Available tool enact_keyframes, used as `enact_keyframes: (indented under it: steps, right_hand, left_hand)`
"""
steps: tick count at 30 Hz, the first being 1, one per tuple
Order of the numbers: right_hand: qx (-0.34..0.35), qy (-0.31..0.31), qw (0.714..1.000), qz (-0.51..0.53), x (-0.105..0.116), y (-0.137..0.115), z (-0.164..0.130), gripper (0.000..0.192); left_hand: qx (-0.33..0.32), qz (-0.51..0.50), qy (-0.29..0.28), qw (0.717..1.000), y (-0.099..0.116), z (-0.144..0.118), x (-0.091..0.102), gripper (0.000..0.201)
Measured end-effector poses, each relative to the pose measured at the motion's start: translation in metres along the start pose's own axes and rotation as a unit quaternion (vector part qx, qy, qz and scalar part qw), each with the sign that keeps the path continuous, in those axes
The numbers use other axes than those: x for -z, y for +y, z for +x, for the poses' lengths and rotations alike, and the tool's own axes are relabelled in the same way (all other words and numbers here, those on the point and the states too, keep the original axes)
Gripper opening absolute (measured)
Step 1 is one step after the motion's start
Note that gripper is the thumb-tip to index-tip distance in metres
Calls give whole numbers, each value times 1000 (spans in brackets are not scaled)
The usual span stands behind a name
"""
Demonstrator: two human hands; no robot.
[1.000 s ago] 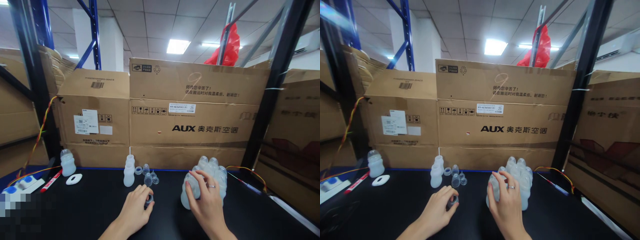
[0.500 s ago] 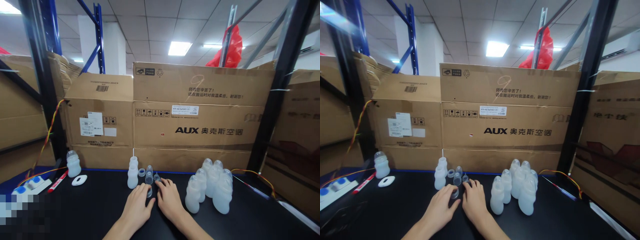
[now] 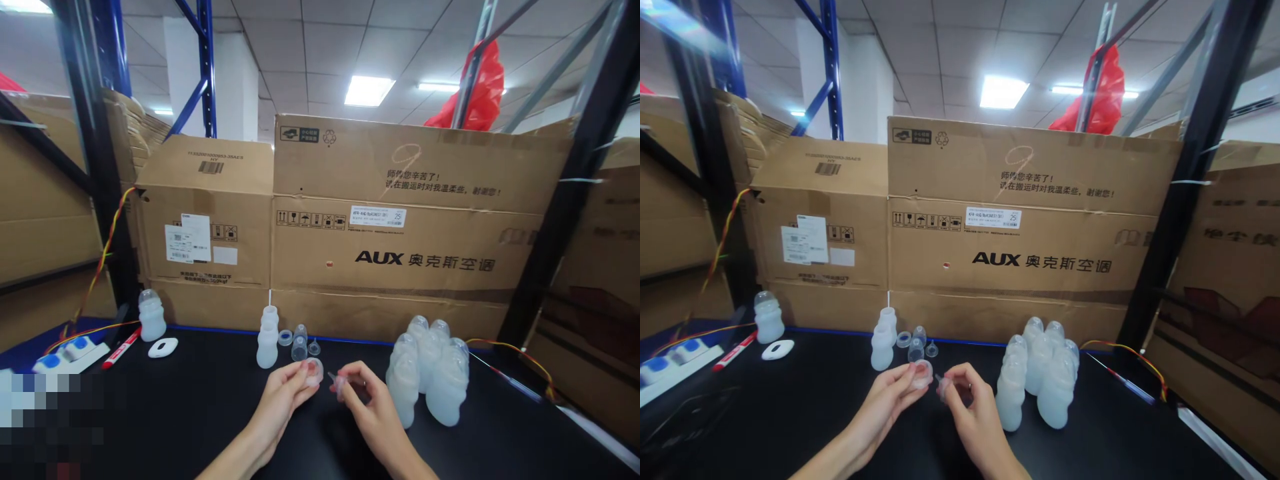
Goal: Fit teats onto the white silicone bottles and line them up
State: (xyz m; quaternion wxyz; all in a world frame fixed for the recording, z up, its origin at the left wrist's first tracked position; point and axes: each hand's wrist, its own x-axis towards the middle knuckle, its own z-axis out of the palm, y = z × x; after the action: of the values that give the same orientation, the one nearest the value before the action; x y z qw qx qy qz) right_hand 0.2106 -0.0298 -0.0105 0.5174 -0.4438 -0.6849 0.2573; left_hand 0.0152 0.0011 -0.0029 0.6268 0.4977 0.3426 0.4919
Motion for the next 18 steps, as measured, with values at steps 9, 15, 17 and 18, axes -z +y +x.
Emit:
enact_keyframes:
  steps: [9,15,17,18]
  right_hand:
    - [-24,81,996,7,-15,-2,-7,25]
    - [-10,69,997,-11,-17,-6,-10,22]
    - [-6,70,997,-14,-15,-7,-9,22]
    - [-5,72,997,-15,-14,-7,-9,21]
  left_hand:
    - [-9,-24,-57,998,-4,-22,-27,59]
    - [-10,46,-63,997,0,-30,-31,60]
    - [-7,41,-61,997,1,-33,-33,66]
    - [-6,33,-62,998,1,-34,-34,70]
